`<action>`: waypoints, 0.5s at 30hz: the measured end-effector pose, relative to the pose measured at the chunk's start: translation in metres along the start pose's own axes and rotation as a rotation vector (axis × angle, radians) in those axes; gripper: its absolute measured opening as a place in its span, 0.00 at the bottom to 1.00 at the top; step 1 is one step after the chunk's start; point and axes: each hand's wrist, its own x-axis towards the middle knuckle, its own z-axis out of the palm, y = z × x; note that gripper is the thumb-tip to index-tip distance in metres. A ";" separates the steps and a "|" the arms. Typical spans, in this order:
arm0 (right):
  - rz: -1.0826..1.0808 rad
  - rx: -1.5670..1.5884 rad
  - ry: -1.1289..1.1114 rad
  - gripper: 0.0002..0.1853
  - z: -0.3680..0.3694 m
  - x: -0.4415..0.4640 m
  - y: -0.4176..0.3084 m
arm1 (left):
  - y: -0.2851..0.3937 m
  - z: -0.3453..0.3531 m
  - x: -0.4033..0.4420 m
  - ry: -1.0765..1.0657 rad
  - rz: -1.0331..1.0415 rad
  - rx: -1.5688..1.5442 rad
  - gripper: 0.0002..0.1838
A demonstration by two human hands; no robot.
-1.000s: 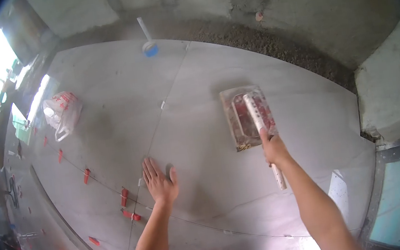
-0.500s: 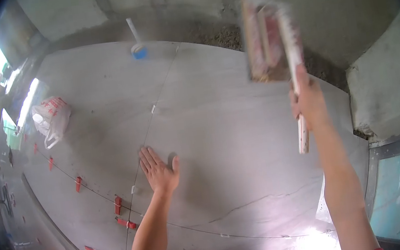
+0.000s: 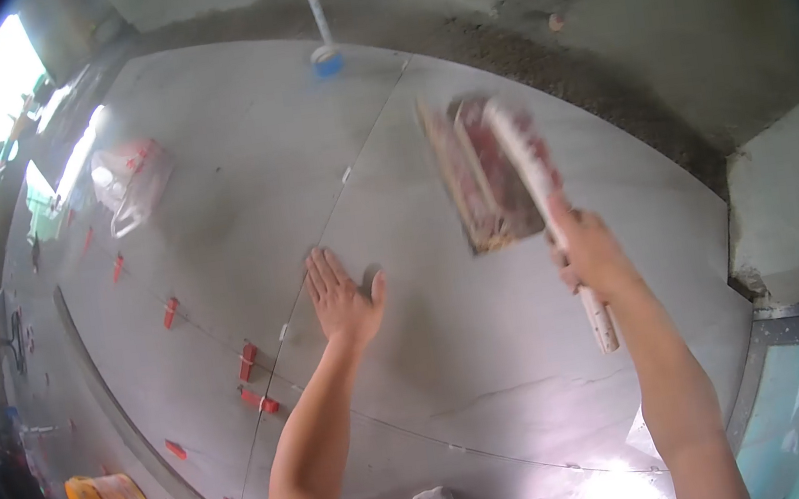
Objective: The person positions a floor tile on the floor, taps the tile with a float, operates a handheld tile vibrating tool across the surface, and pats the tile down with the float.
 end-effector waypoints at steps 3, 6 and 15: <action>-0.213 0.001 0.141 0.34 0.006 -0.011 -0.005 | -0.001 -0.001 0.003 -0.018 -0.007 0.038 0.52; -0.454 -0.298 0.373 0.37 0.053 0.016 0.084 | 0.000 0.002 0.003 -0.025 -0.006 0.050 0.51; 0.059 -0.121 -0.143 0.35 0.040 -0.023 -0.001 | -0.002 0.001 0.003 -0.017 0.003 0.032 0.50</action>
